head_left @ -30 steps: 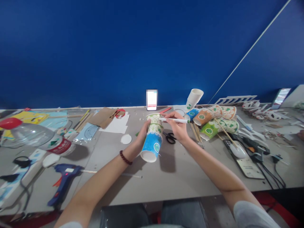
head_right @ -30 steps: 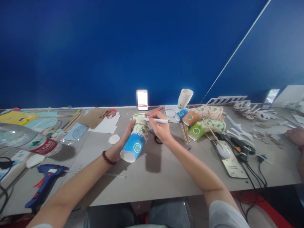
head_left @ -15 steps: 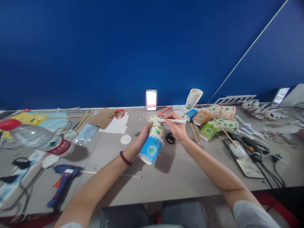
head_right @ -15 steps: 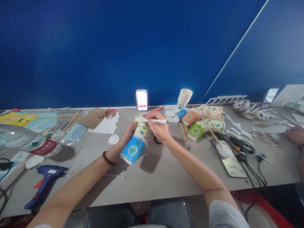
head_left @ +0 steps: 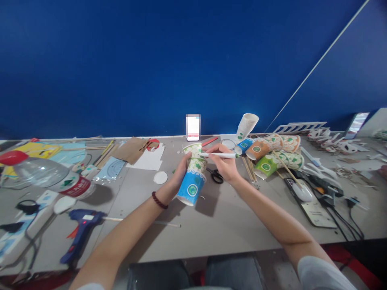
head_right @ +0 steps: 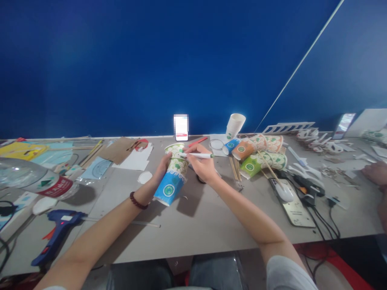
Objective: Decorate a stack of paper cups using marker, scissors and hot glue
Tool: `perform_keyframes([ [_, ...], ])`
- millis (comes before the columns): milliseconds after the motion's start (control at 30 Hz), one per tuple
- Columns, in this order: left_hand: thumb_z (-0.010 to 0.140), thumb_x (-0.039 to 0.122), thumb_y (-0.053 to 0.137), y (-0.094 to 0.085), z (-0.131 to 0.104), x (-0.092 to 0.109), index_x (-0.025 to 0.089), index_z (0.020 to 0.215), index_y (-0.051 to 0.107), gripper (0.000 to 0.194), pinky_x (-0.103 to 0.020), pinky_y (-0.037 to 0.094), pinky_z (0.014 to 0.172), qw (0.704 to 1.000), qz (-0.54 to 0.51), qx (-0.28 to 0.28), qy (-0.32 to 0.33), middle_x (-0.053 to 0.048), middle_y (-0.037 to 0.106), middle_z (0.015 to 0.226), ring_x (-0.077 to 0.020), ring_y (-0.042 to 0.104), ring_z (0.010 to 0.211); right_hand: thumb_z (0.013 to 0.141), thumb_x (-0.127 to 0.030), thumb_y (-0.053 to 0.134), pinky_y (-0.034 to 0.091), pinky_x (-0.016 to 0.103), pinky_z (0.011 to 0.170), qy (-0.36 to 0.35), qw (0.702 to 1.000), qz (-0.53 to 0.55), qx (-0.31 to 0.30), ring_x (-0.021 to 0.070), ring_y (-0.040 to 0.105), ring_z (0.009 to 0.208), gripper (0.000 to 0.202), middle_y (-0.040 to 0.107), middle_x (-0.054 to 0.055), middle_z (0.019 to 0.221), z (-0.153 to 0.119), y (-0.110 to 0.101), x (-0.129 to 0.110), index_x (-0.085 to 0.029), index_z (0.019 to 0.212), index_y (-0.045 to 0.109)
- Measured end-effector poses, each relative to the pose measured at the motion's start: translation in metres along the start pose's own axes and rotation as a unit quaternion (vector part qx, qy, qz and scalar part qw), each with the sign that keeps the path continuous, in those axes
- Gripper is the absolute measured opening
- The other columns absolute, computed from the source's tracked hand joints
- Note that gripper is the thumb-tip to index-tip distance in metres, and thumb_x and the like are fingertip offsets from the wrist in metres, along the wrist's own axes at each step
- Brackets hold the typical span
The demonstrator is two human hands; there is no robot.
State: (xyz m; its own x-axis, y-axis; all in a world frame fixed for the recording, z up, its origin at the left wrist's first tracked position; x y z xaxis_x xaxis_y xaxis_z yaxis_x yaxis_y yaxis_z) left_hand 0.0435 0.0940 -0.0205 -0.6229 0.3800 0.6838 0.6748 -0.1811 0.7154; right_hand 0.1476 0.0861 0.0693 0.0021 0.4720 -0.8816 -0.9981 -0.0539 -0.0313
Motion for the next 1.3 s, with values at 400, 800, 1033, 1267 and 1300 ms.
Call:
perform_keyframes([
  [400,0.082,0.038,0.059,-0.007,0.000,0.010,0.012,0.104,0.064,0.035,-0.024,0.050,0.065,0.997,0.035,0.031,0.059,-0.008,0.070,0.084,-0.0153,0.065,0.067,0.078,-0.026,0.060,0.052,0.037,0.082,-0.005,0.999,-0.034,-0.001,0.0239,0.066,0.098,0.004,0.072,0.004,0.091,-0.001,-0.001,0.001,-0.022,0.078,0.062],
  [800,0.080,0.039,0.061,-0.011,0.000,0.005,0.013,0.110,0.063,0.040,-0.026,0.052,0.072,0.998,0.029,0.042,0.039,-0.010,0.071,0.096,-0.0179,0.068,0.079,0.073,-0.019,0.057,0.051,0.040,0.083,0.007,1.000,-0.018,-0.001,0.0269,0.067,0.097,0.006,0.066,0.000,0.066,0.000,-0.002,0.000,-0.023,0.068,0.058],
  [1033,0.080,0.038,0.062,-0.007,-0.002,0.009,0.012,0.110,0.062,0.041,-0.027,0.052,0.069,0.997,0.035,0.029,0.060,-0.009,0.072,0.089,-0.0185,0.068,0.076,0.074,-0.021,0.058,0.052,0.036,0.077,0.013,1.000,-0.002,0.003,0.0255,0.067,0.096,0.004,0.067,0.001,0.076,-0.001,-0.001,0.000,-0.022,0.071,0.060],
  [1267,0.080,0.039,0.062,-0.011,-0.001,0.010,0.012,0.114,0.061,0.043,-0.028,0.052,0.076,0.996,0.045,0.037,0.072,-0.010,0.071,0.100,-0.0192,0.068,0.085,0.073,-0.018,0.058,0.051,0.036,0.080,0.011,1.000,-0.017,0.009,0.0252,0.067,0.097,0.005,0.068,0.002,0.078,-0.001,-0.001,0.000,-0.021,0.071,0.061],
  [1300,0.080,0.039,0.062,-0.011,0.000,0.010,0.013,0.115,0.061,0.043,-0.028,0.052,0.077,0.996,0.047,0.037,0.072,-0.010,0.071,0.101,-0.0195,0.068,0.086,0.073,-0.018,0.057,0.051,0.036,0.080,0.012,1.000,-0.013,0.010,0.0253,0.067,0.096,0.005,0.067,0.001,0.076,-0.001,-0.002,0.000,-0.022,0.070,0.060],
])
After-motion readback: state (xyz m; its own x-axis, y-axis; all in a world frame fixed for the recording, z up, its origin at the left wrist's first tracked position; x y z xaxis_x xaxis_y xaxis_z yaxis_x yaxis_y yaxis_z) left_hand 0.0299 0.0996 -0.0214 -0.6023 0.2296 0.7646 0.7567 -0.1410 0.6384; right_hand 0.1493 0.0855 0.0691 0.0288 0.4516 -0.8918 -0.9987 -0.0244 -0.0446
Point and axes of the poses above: each hand's wrist, its own z-axis towards the middle knuckle, its own y-axis out of the palm, x = y × z, the point moved 10 cm from there along z, towards the middle knuckle
